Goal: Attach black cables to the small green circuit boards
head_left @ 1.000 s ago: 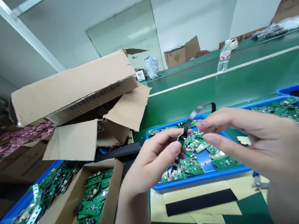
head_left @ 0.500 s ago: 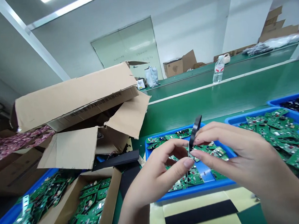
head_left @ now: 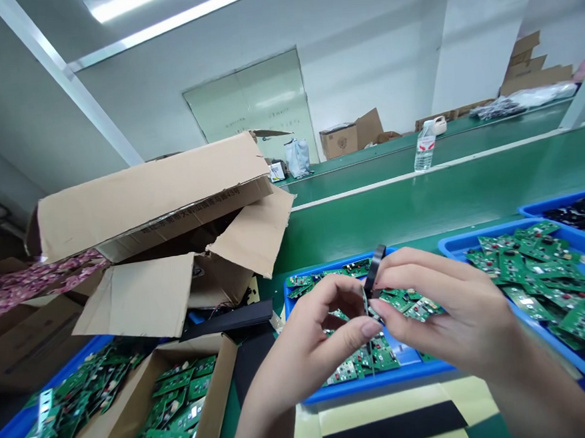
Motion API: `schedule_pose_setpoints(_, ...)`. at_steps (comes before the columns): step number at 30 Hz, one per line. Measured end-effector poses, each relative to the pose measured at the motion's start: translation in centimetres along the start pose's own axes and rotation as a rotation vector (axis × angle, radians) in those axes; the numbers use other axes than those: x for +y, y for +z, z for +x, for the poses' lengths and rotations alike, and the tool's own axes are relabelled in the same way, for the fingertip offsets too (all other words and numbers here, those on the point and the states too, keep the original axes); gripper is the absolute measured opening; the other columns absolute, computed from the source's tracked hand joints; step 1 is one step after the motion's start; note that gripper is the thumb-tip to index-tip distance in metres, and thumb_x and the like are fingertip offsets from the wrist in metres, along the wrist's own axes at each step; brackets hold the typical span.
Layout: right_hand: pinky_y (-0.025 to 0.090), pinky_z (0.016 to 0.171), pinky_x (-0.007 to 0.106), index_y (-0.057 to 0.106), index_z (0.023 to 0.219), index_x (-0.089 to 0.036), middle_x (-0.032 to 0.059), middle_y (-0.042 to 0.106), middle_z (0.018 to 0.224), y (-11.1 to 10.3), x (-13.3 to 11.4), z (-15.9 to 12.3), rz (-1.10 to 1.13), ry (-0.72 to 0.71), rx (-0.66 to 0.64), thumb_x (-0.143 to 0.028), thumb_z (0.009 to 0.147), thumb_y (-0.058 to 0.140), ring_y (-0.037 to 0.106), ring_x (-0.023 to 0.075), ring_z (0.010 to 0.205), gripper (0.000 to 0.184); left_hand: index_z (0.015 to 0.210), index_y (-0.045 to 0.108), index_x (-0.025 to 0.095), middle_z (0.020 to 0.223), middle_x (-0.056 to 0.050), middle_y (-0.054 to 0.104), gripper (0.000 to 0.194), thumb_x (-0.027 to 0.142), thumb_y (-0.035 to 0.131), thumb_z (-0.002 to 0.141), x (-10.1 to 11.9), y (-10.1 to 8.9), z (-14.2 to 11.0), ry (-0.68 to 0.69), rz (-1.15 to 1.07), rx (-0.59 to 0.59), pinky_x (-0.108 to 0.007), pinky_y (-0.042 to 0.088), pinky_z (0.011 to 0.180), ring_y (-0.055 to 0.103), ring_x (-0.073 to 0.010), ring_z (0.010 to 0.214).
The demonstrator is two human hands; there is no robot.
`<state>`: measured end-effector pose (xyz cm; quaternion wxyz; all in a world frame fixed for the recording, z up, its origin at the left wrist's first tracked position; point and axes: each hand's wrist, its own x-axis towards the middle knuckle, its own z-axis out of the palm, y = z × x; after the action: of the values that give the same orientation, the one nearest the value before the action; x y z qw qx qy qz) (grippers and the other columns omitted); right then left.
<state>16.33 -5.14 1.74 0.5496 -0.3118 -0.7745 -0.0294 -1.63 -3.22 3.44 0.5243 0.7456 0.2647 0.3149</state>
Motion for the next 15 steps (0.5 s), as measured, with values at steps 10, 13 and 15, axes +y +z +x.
schedule_pose_setpoints(10, 0.049, 0.067, 0.026, 0.055, 0.083, -0.021, 0.0032, 0.059, 0.086, -0.31, -0.17, 0.07, 0.127, 0.062, -0.087, -0.008, 0.084, 0.054, 0.059, 0.0141, 0.076, 0.013, 0.101, 0.056, 0.019, 0.09, -0.003, 0.06, 0.019, 0.026, 0.06, 0.084, 0.11, -0.13, -0.08, 0.016, 0.157, 0.049, -0.026, 0.049, 0.074, 0.056, -0.0156, 0.081)
schedule_pose_setpoints(13, 0.049, 0.069, 0.026, 0.055, 0.084, -0.02, 0.0037, 0.058, 0.089, -0.03, -0.29, 0.14, 0.135, 0.032, -0.087, -0.004, 0.083, 0.052, 0.058, 0.0139, 0.079, 0.017, 0.101, 0.056, 0.018, 0.091, -0.004, 0.061, 0.019, 0.026, 0.06, 0.084, 0.03, 0.01, -0.17, 0.015, 0.194, 0.098, -0.027, 0.05, 0.076, 0.057, -0.0159, 0.083)
schedule_pose_setpoints(15, 0.049, 0.069, 0.026, 0.055, 0.085, -0.02, 0.004, 0.057, 0.089, 0.07, -0.21, 0.12, 0.153, 0.031, -0.102, -0.003, 0.083, 0.051, 0.058, 0.0139, 0.079, 0.017, 0.1, 0.055, 0.018, 0.092, -0.004, 0.061, 0.018, 0.026, 0.059, 0.084, -0.06, 0.04, -0.19, 0.029, 0.228, 0.113, -0.028, 0.05, 0.077, 0.058, -0.0158, 0.084)
